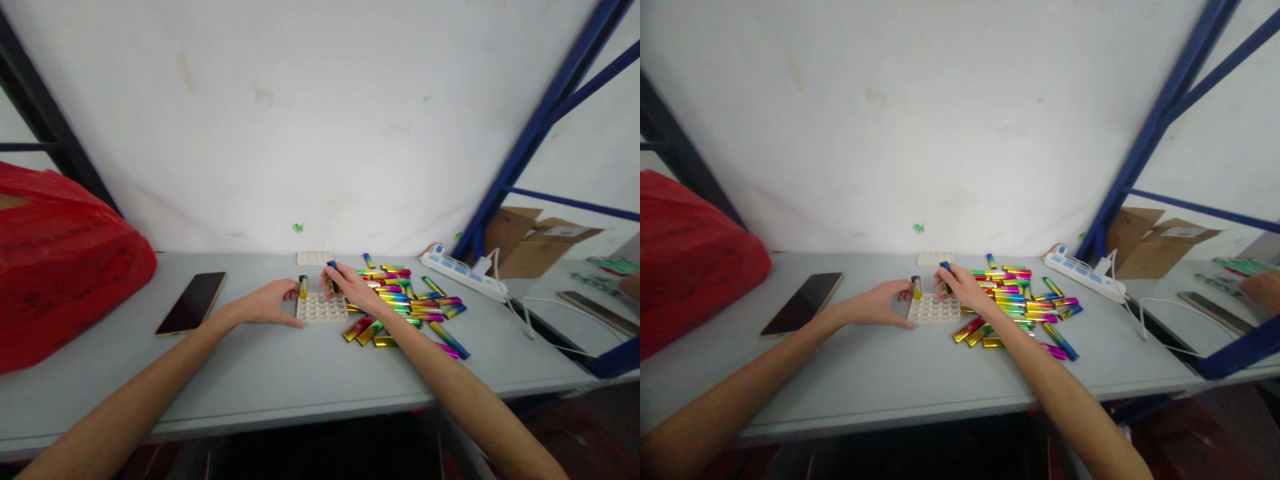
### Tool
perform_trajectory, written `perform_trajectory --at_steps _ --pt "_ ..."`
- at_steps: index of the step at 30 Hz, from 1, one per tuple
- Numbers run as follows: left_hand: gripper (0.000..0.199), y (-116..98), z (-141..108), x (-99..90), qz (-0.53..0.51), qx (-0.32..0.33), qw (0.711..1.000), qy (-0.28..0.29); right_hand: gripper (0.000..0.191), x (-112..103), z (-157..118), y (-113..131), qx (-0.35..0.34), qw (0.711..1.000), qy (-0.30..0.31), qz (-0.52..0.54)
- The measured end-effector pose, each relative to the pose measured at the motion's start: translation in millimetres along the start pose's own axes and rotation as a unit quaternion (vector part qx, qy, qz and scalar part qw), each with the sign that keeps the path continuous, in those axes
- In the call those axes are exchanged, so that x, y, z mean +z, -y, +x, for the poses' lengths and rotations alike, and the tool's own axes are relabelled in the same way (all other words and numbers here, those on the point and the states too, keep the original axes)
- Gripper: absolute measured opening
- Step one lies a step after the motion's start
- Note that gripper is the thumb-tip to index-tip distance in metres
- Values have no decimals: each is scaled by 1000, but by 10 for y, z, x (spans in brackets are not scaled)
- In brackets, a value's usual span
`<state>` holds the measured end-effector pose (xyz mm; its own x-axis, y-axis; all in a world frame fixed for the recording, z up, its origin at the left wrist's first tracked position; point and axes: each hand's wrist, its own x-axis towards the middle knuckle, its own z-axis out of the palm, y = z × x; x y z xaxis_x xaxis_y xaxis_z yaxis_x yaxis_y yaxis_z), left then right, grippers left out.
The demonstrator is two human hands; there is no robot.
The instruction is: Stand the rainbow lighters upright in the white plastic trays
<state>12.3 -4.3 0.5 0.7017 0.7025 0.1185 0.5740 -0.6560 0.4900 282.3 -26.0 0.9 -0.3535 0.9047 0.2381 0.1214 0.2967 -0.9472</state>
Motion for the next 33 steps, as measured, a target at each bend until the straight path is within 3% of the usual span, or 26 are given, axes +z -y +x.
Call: perform_trajectory --at_steps 3,9,15,22,26,30,33 --pt "69 1 -3 3 0 -4 1000 2 49 104 -20 14 15 1000 -5 15" --pt "68 -28 -12 -10 -1 -7 1000 6 59 177 -35 23 -35 977 -119 -171" --pt "69 -26 -2 -7 9 -6 1000 6 51 207 -39 12 -10 959 -165 -231" --pt "68 -28 -4 -3 5 -2 1000 1 47 194 -30 -14 -47 948 -162 -268" --pt "68 -10 0 5 11 -1 1000 1 43 207 -50 -44 -79 943 -115 -301" --pt "69 25 5 22 16 2 1000 -1 48 226 -69 -22 -150 908 -81 -381" --pt "69 39 5 28 15 3 1000 -2 56 211 -57 19 -155 887 -60 -431"
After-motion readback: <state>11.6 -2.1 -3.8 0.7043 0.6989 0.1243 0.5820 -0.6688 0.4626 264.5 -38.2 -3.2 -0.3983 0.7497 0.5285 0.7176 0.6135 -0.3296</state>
